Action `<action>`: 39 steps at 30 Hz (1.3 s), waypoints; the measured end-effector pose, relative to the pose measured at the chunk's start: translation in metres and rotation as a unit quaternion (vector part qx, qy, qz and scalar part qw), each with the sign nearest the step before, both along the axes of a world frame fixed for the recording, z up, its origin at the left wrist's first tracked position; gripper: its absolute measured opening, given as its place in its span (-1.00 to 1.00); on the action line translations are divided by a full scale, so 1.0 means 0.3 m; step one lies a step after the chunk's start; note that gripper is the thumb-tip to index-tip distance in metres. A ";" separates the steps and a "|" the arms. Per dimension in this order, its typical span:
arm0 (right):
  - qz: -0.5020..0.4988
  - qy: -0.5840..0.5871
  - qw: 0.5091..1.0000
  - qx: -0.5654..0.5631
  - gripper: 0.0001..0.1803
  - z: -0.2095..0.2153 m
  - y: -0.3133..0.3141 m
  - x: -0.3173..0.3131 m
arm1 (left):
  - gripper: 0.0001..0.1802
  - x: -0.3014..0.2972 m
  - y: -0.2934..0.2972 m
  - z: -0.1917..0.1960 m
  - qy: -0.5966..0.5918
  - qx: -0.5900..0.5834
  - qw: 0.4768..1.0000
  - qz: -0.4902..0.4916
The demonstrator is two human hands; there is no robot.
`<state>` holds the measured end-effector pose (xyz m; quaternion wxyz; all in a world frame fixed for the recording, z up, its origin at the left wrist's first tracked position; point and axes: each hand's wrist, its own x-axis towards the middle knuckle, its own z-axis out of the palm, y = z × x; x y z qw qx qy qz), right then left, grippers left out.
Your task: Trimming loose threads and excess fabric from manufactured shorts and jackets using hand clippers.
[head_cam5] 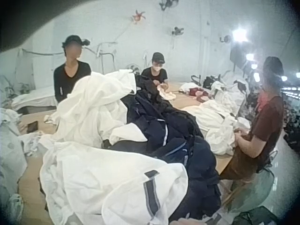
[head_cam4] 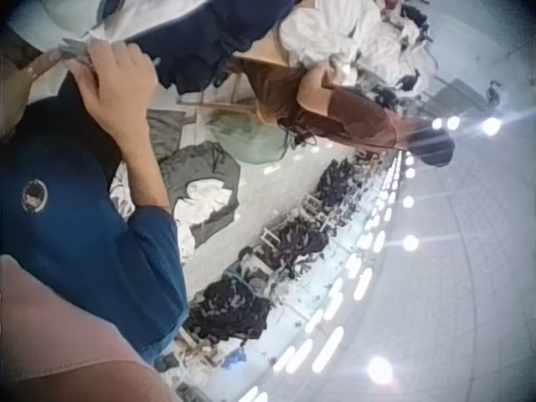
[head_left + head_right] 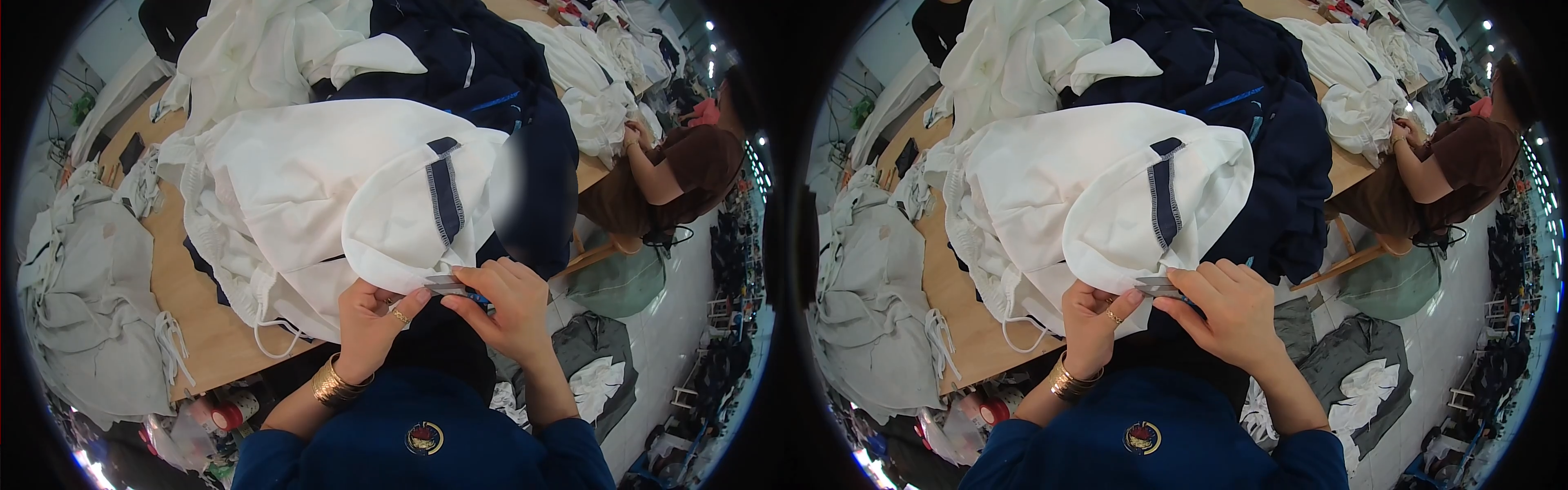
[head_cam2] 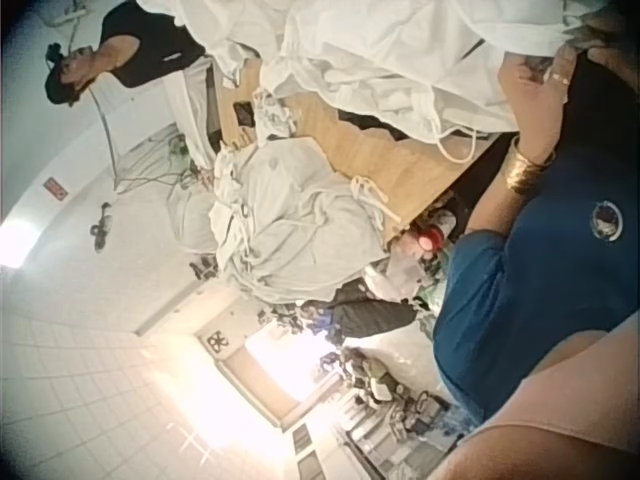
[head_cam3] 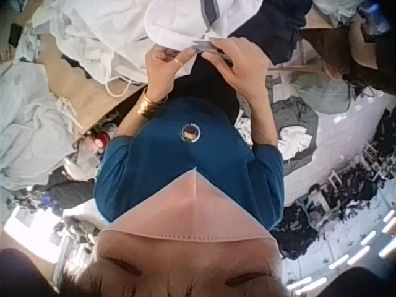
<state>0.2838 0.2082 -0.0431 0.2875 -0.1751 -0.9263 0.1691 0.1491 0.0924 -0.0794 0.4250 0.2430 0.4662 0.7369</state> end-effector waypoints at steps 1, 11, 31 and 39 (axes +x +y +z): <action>0.001 0.005 1.000 0.000 -0.69 -0.003 0.000 -0.001 | -0.67 -0.001 -0.001 0.000 0.000 0.000 1.000 0.000; -0.006 0.024 1.000 -0.002 -0.73 -0.010 -0.003 -0.006 | -0.68 0.003 -0.005 0.004 -0.002 -0.005 1.000 -0.002; 0.005 0.017 1.000 -0.016 -0.67 -0.003 0.007 -0.001 | -0.73 -0.005 -0.002 -0.010 -0.038 -0.015 0.999 -0.023; 0.007 0.017 1.000 0.010 -0.66 0.002 0.008 -0.004 | -0.76 -0.005 0.001 -0.006 -0.020 -0.040 0.999 -0.019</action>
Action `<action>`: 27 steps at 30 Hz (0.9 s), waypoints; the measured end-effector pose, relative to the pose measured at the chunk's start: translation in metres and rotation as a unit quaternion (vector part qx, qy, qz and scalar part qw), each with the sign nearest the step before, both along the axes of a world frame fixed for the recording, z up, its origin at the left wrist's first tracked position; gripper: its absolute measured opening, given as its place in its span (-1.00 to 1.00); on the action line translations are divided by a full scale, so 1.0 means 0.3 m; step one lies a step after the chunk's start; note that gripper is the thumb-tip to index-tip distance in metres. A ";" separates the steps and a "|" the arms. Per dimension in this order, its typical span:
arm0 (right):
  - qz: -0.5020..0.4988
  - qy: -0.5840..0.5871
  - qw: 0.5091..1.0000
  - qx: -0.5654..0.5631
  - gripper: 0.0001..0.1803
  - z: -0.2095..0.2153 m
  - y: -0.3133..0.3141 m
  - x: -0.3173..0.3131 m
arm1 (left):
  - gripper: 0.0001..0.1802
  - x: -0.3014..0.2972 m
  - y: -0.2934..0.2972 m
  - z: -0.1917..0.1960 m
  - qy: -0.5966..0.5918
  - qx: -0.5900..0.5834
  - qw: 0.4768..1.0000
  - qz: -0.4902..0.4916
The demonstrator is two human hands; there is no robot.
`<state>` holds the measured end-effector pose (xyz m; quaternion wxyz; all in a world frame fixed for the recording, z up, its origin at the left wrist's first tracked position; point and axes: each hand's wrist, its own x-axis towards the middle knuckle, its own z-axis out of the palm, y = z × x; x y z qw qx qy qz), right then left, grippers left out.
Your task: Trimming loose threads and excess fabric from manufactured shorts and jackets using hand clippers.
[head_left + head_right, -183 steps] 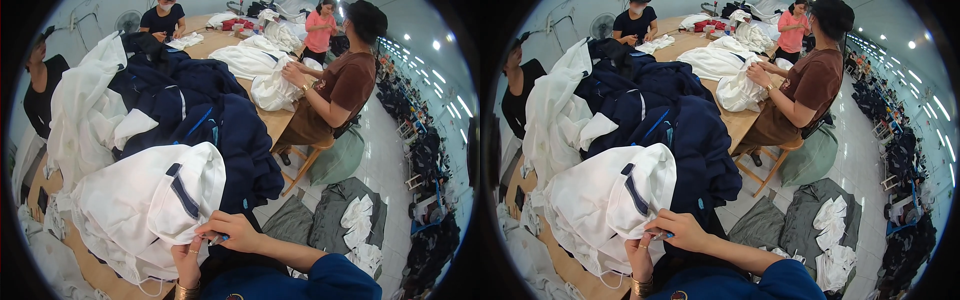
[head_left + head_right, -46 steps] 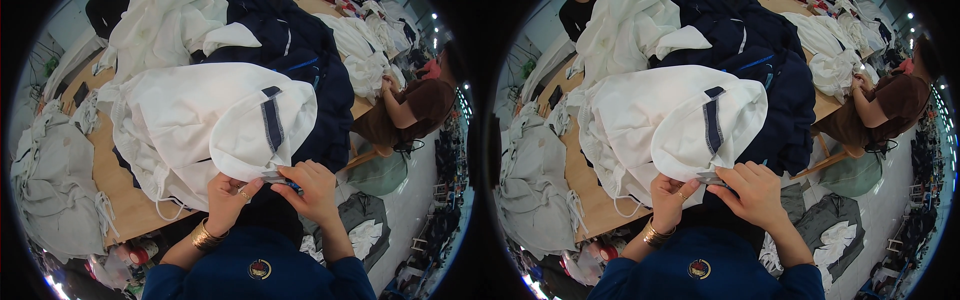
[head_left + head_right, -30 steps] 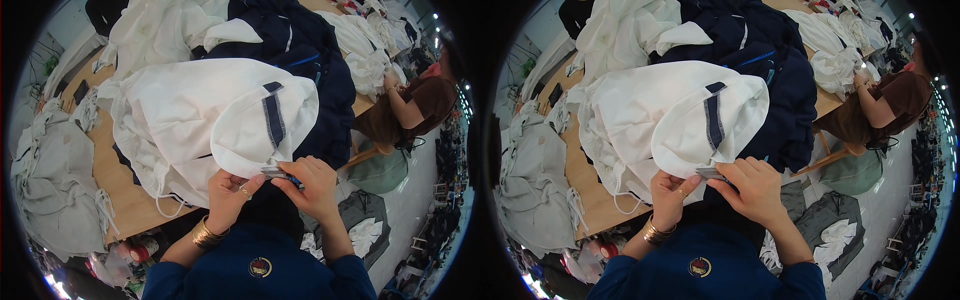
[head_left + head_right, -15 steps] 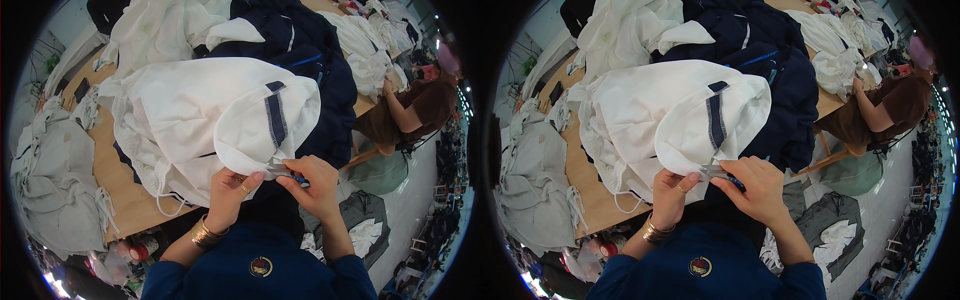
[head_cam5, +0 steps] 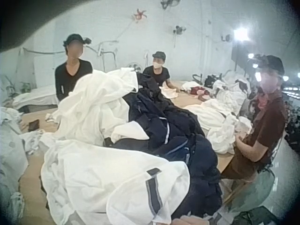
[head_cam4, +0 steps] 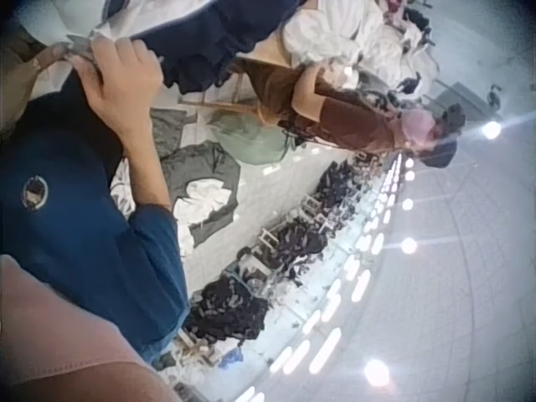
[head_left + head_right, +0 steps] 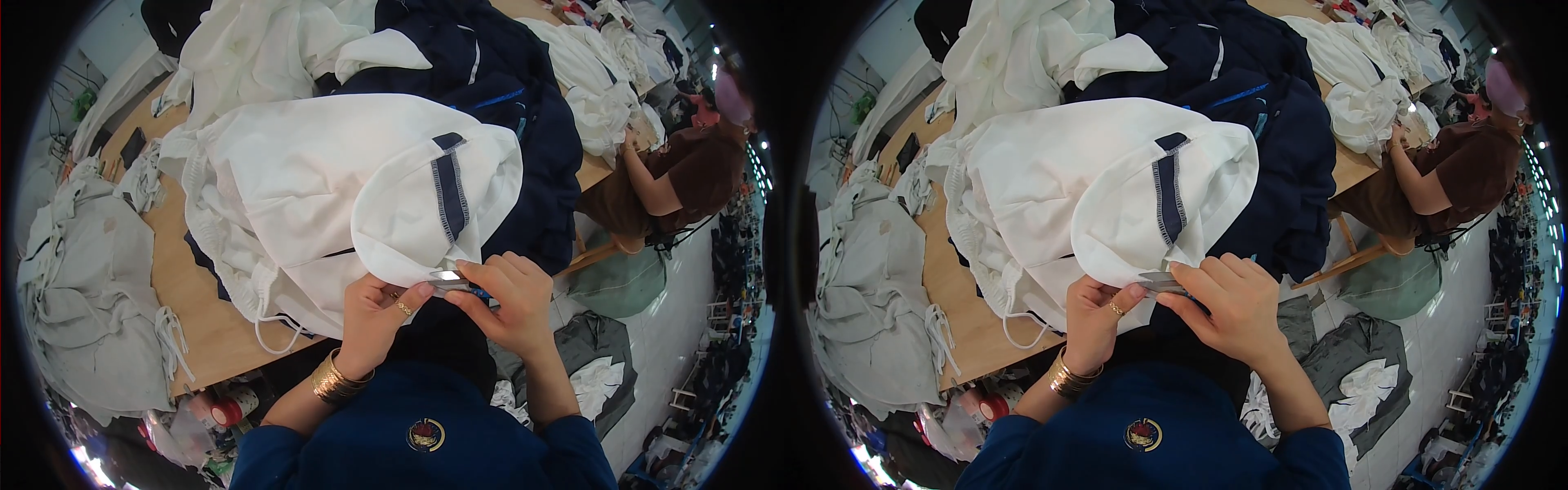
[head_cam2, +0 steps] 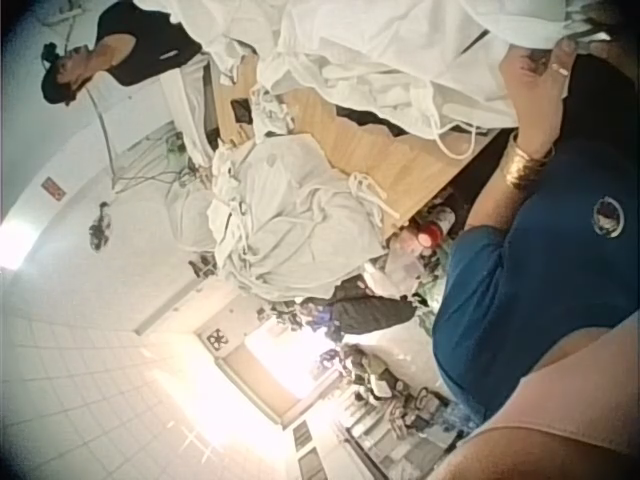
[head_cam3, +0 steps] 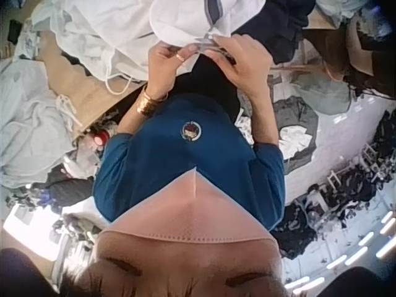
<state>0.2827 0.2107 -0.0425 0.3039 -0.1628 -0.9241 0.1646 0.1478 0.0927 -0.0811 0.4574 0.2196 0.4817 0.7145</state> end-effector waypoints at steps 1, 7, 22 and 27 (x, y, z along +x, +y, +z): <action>-0.001 0.001 1.000 0.002 -0.67 -0.001 0.000 0.000 | -0.76 0.000 -0.001 0.001 0.000 0.000 1.000 0.000; -0.005 0.006 1.000 0.002 -0.72 -0.006 0.001 0.000 | -0.75 0.000 -0.002 -0.001 0.022 -0.012 1.000 -0.016; -0.008 0.007 1.000 0.002 -0.69 0.004 -0.009 -0.001 | -0.74 0.004 -0.003 -0.010 0.045 0.037 0.998 -0.005; -0.010 0.006 1.000 0.023 -0.68 0.004 -0.011 -0.008 | -0.74 0.001 -0.006 -0.010 0.055 0.011 0.998 -0.004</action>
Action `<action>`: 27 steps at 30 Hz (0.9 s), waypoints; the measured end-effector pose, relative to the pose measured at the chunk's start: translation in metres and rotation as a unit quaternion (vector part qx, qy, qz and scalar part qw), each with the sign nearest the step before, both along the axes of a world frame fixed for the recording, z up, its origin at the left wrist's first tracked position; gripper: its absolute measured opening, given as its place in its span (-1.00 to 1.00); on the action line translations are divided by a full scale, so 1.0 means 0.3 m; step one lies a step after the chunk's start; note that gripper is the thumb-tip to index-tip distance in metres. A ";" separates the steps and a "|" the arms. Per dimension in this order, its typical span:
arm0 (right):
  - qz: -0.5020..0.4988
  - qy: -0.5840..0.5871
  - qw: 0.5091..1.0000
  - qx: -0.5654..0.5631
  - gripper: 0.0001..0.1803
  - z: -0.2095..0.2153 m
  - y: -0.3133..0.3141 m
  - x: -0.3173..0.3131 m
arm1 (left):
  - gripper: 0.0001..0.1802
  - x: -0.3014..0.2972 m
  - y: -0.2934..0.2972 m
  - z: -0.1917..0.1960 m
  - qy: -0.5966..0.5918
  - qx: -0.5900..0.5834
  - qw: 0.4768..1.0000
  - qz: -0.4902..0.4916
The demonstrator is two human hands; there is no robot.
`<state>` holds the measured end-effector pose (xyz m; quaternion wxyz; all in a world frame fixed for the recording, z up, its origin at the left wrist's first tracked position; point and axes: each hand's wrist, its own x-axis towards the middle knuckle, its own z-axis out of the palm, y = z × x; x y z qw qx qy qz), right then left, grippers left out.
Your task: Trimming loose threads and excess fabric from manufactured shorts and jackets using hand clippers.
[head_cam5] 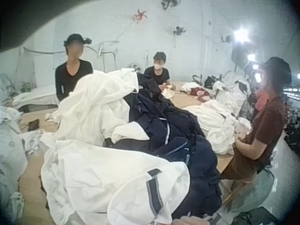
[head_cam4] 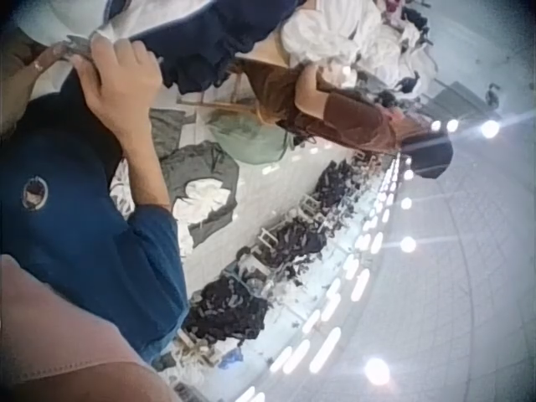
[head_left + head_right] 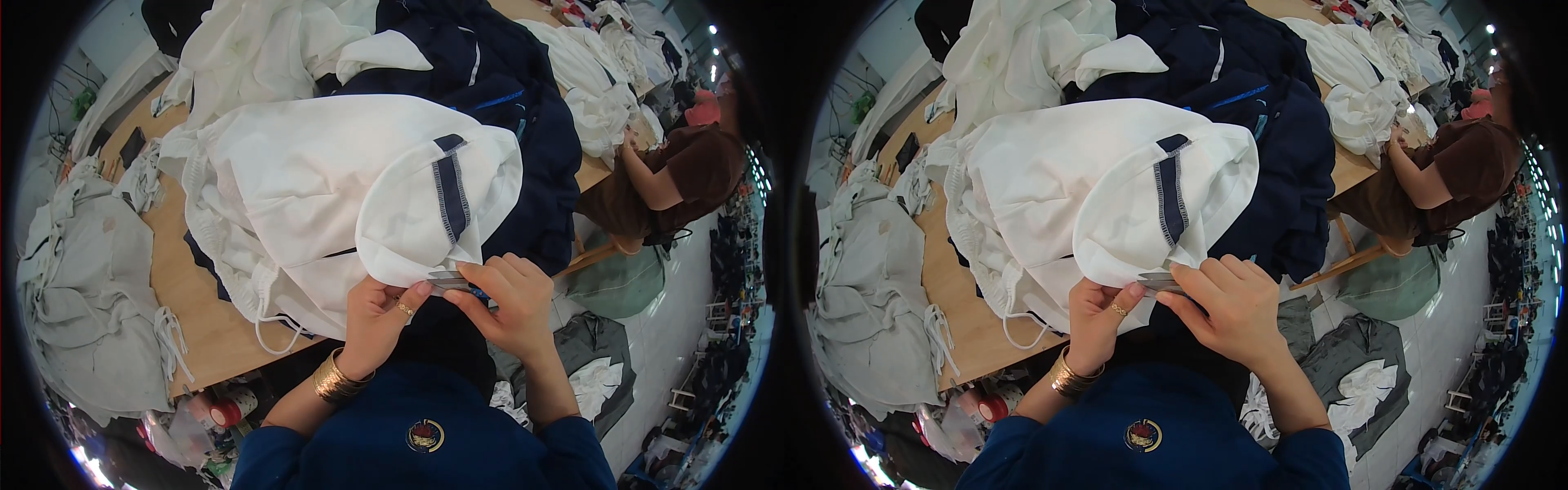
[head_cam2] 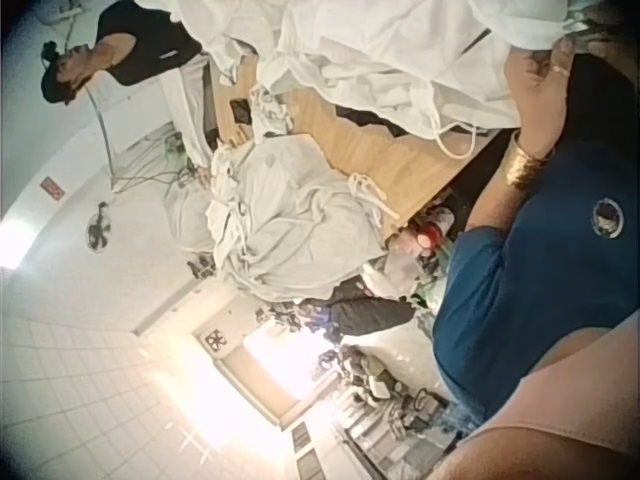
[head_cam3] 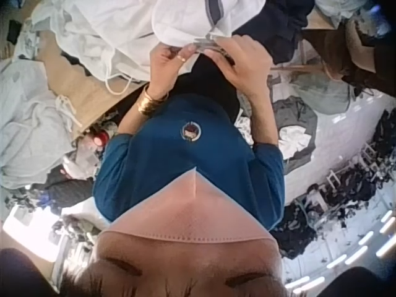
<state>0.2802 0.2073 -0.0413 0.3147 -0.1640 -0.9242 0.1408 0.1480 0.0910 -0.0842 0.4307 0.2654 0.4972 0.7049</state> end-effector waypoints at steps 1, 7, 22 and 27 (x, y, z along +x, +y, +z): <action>0.001 -0.002 1.000 -0.001 -0.69 0.000 -0.001 -0.001 | -0.74 -0.001 0.000 -0.002 0.000 0.000 1.000 0.000; 0.004 0.006 1.000 -0.025 -0.75 -0.011 0.000 0.000 | -0.73 0.009 0.006 0.008 -0.008 0.018 1.000 0.010; -0.003 -0.006 1.000 -0.019 -0.73 -0.006 -0.001 -0.005 | -0.73 0.002 0.009 -0.010 -0.011 0.021 1.000 -0.005; -0.011 0.005 1.000 -0.007 -0.74 0.000 -0.004 -0.009 | -0.73 -0.010 0.006 -0.006 0.010 0.028 0.999 -0.028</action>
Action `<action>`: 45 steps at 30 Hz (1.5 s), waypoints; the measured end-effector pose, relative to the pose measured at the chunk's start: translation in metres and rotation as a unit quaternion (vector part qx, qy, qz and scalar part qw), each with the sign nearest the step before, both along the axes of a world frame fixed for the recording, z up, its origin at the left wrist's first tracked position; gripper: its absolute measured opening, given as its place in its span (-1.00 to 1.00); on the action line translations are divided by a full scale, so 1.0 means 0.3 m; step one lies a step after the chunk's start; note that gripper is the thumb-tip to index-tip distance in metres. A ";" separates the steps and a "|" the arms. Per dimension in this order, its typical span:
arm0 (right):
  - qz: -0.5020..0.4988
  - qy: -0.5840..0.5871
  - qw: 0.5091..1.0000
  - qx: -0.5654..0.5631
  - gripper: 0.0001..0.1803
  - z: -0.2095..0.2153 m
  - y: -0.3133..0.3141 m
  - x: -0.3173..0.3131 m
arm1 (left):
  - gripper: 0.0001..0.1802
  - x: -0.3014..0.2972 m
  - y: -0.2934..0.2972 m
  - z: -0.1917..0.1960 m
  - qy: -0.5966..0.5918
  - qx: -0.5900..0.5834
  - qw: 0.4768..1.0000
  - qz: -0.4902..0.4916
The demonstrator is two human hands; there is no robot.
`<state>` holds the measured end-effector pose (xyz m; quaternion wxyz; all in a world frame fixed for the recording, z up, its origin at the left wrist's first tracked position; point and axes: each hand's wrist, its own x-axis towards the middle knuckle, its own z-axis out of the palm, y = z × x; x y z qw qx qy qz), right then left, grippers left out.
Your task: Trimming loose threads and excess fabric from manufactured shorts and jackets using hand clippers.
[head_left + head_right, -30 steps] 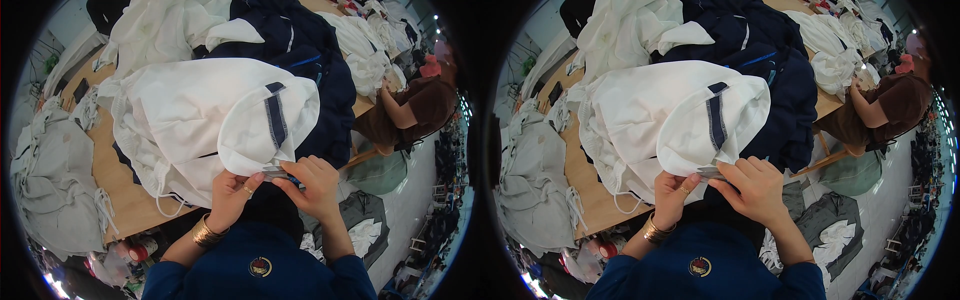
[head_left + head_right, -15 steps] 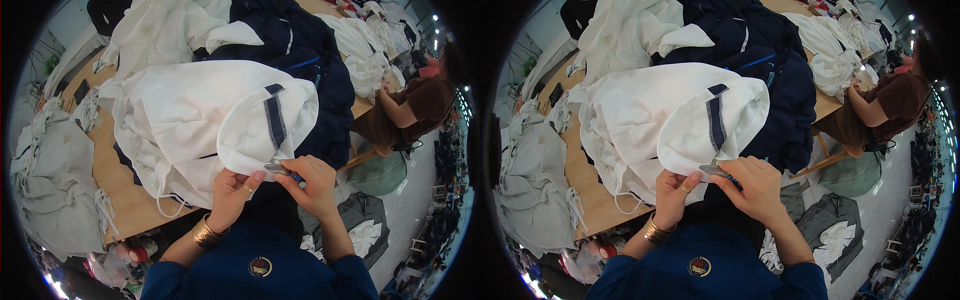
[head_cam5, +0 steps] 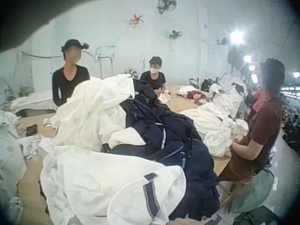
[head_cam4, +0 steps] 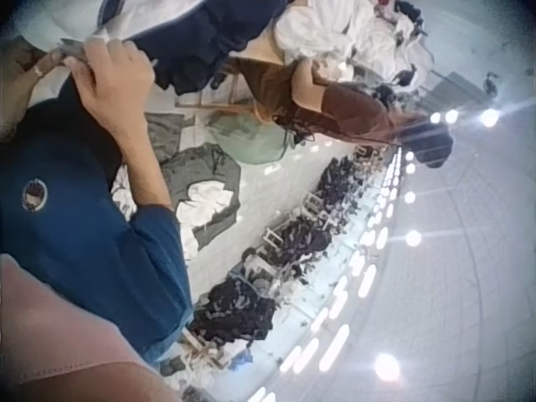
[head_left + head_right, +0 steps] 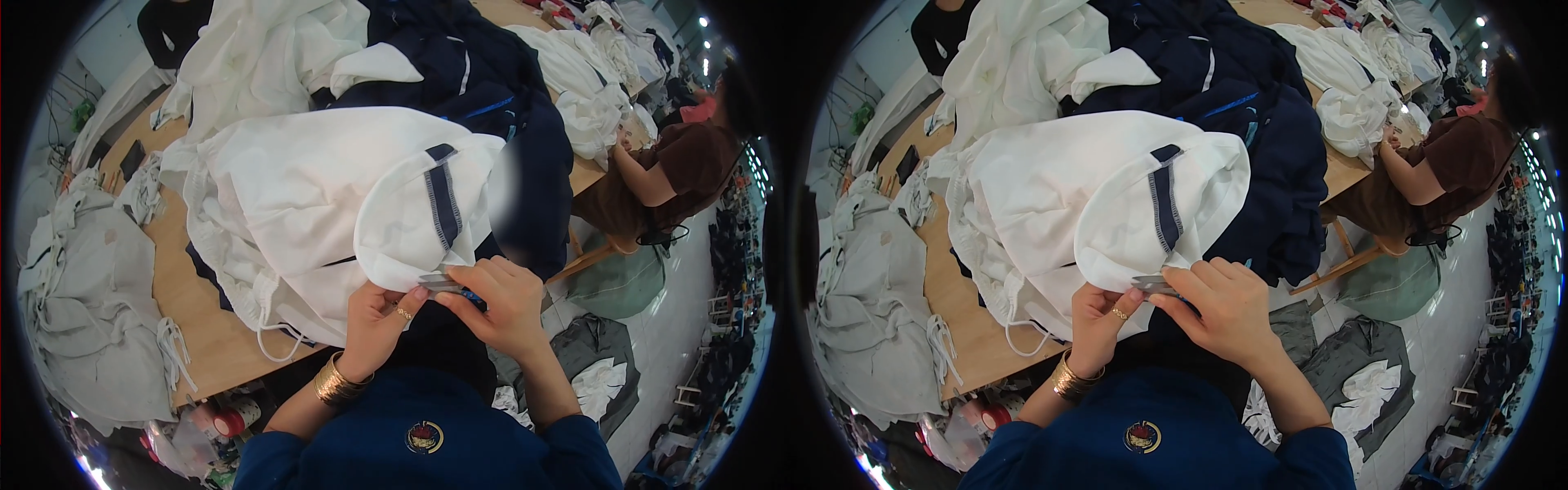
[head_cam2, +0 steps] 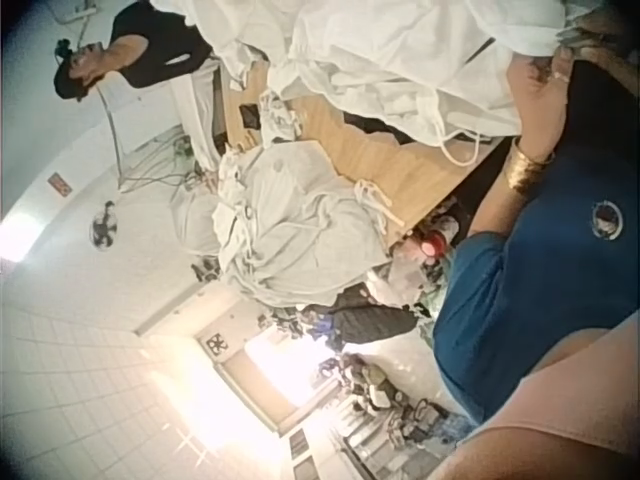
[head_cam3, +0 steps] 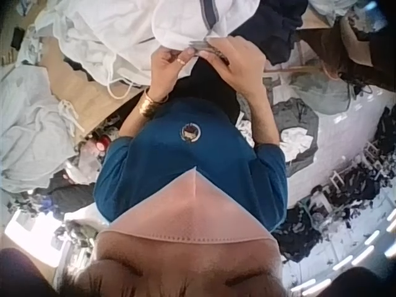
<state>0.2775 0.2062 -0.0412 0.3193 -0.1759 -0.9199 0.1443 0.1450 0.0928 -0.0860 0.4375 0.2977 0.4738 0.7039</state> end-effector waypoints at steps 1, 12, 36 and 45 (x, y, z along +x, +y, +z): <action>0.009 -0.005 1.000 -0.013 -0.74 -0.002 -0.005 0.001 | -0.73 0.003 -0.004 0.000 0.003 0.004 1.000 -0.005; -0.058 0.060 0.976 -0.202 -0.60 -0.043 -0.018 0.006 | -0.80 -0.054 0.057 -0.098 0.003 -0.022 0.999 0.050; -0.087 0.065 0.981 -0.163 -0.85 -0.199 -0.012 0.212 | -0.70 -0.186 0.117 -0.253 -0.045 -0.040 0.995 0.077; -0.071 0.057 0.981 -0.172 -0.88 -0.170 -0.031 0.240 | -0.61 -0.184 0.109 -0.243 -0.045 -0.093 0.992 0.072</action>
